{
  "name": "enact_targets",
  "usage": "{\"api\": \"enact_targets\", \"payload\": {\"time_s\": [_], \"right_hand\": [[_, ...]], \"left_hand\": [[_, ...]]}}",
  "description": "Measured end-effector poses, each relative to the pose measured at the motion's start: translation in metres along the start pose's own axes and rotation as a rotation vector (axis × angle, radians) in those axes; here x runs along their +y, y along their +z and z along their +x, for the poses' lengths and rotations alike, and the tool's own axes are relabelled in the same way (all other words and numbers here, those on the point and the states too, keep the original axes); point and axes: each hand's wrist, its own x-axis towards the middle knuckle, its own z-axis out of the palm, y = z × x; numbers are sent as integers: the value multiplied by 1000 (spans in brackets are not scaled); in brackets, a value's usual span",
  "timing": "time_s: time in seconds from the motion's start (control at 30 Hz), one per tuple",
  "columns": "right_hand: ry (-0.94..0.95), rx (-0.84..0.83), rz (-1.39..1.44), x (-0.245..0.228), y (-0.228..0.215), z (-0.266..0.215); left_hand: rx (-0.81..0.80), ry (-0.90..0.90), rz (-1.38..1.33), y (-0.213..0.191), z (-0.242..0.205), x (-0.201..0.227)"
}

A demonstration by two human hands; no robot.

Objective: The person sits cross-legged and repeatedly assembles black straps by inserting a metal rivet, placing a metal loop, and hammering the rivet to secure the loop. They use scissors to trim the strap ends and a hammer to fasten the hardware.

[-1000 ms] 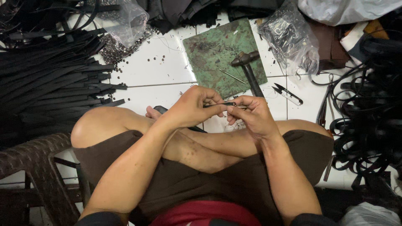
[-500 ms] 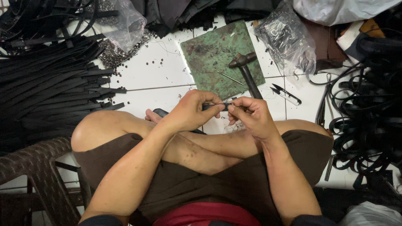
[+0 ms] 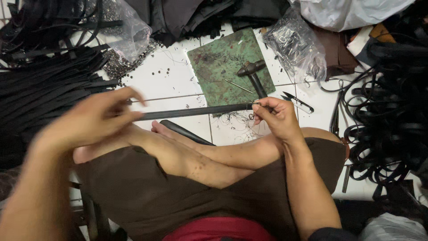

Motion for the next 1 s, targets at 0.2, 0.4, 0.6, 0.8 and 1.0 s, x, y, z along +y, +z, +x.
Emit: {"api": "enact_targets", "payload": {"time_s": [0.2, 0.4, 0.6, 0.8, 1.0], "right_hand": [[36, 37, -24, 15, 2, 7], [73, 31, 54, 34, 20, 12], [74, -9, 152, 82, 49, 37], [209, -24, 158, 134, 78, 70], [218, -31, -139, 139, 87, 90]], "left_hand": [[-131, -104, -500, -38, -42, -54], [-319, 571, -510, -48, -58, -2], [264, 621, -176, 66, 60, 71], [-8, 232, -123, 143, 173, 25], [5, 134, -127, 195, 242, -17]]}}
